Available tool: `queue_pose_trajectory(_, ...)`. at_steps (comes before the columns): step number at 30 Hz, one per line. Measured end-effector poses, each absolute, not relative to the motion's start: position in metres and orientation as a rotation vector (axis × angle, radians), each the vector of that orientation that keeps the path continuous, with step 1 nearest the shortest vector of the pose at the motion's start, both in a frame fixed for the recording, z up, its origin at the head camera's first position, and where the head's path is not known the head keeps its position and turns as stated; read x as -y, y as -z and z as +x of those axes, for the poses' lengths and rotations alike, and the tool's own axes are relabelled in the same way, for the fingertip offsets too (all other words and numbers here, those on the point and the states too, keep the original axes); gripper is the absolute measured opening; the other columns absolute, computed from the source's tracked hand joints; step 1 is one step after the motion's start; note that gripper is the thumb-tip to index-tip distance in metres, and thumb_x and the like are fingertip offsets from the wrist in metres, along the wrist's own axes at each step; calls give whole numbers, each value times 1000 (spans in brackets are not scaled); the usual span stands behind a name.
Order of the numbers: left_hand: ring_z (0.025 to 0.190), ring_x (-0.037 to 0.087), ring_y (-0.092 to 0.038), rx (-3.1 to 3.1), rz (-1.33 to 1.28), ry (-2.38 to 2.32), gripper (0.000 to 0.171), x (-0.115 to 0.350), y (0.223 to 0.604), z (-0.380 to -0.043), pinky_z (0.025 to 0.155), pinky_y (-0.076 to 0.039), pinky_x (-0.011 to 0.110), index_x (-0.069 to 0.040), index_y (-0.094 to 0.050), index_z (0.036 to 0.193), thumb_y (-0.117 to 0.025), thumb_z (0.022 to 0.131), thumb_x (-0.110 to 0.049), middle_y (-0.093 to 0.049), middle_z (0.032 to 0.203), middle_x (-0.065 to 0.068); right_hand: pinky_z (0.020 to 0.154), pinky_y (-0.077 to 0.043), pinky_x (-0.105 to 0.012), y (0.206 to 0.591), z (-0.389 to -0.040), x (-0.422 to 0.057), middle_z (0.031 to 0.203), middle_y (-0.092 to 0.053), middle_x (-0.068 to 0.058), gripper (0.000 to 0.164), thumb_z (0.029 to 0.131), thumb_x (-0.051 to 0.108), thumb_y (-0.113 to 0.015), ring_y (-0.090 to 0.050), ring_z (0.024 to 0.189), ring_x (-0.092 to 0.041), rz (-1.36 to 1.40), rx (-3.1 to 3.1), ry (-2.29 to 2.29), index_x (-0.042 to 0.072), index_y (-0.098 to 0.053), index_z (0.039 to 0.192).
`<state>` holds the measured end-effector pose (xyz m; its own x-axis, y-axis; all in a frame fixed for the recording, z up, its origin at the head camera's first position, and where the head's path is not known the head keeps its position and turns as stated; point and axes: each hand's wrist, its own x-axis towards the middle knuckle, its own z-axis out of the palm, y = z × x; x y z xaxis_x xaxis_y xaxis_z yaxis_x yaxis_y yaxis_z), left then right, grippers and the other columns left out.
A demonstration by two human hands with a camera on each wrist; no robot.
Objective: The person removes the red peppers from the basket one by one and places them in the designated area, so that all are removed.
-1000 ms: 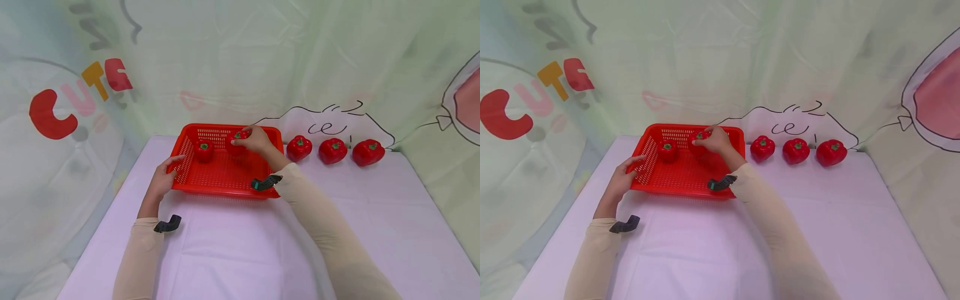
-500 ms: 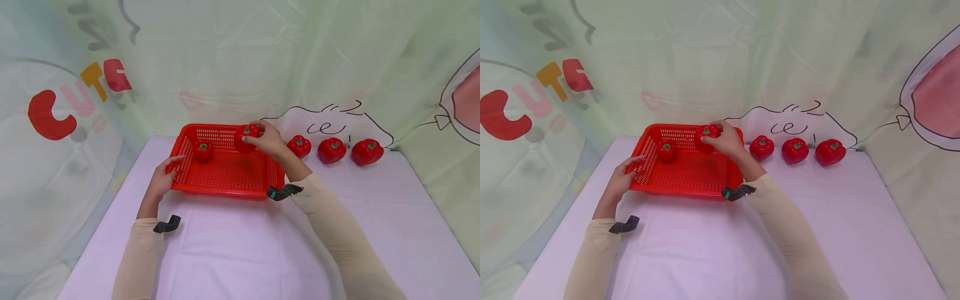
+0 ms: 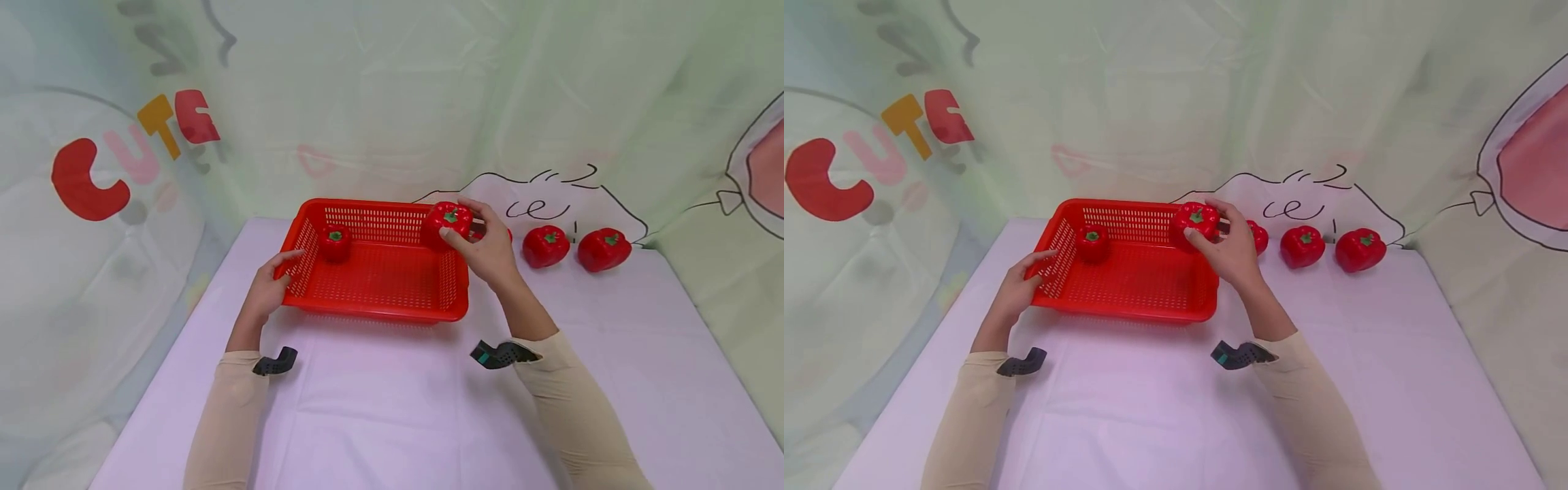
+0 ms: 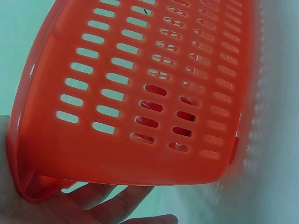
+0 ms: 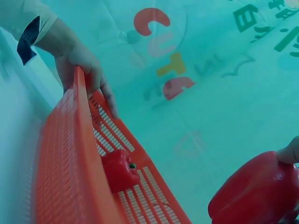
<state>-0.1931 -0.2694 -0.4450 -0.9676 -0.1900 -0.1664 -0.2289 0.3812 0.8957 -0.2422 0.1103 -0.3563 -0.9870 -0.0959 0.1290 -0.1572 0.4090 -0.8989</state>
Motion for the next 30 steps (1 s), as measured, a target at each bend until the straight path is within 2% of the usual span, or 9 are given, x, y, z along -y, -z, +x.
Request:
queue_pose_trajectory(6, 113, 34, -57, -2571, -402, -1683, 53, 268, 445, -194, 82, -60, 37, -33, -49, 143, -43, 98, -7, -36, 156, 10, 98, -52, -50, 363, -223, -137, 147, -44, -9, 74, 85, 30, -75, -46, 131, -28, 112, 2525, -1609, 21, -38, 149)
queue_pose_trajectory(13, 113, 34, -58, -2566, -395, -1665, 52, 267, 445, -194, 82, -60, 37, -34, -48, 144, -43, 99, -7, -34, 157, 10, 101, -52, -45, 379, -216, -168, 147, -45, -5, 73, 85, 28, -75, -45, 129, -23, -68, 2459, -1593, 25, -39, 149)
queue_pose_trajectory(19, 113, 34, -56, -2564, -390, -1672, 53, 268, 443, -193, 81, -59, 34, -32, -48, 144, -42, 98, -6, -35, 156, 11, 102, -50, -51, 399, -219, -182, 150, -41, -8, 77, 86, 27, -75, -42, 134, -27, -178, 2473, -1575, 21, -36, 151)
queue_pose_trajectory(24, 114, 34, -55, -2570, -386, -1669, 54, 269, 442, -192, 82, -59, 33, -31, -49, 144, -42, 98, -5, -35, 156, 11, 100, -49, -57, 413, -223, -192, 149, -42, -16, 79, 85, 28, -76, -42, 134, -35, -97, 2562, -1505, 13, -34, 151)
queue_pose_trajectory(30, 115, 34, -55, -2584, -384, -1658, 54, 269, 441, -192, 82, -59, 34, -32, -48, 144, -42, 98, -5, -35, 156, 12, 98, -49, -59, 429, -231, -203, 149, -41, -21, 83, 83, 31, -78, -42, 133, -41, 18, 2681, -1486, 9, -34, 151)
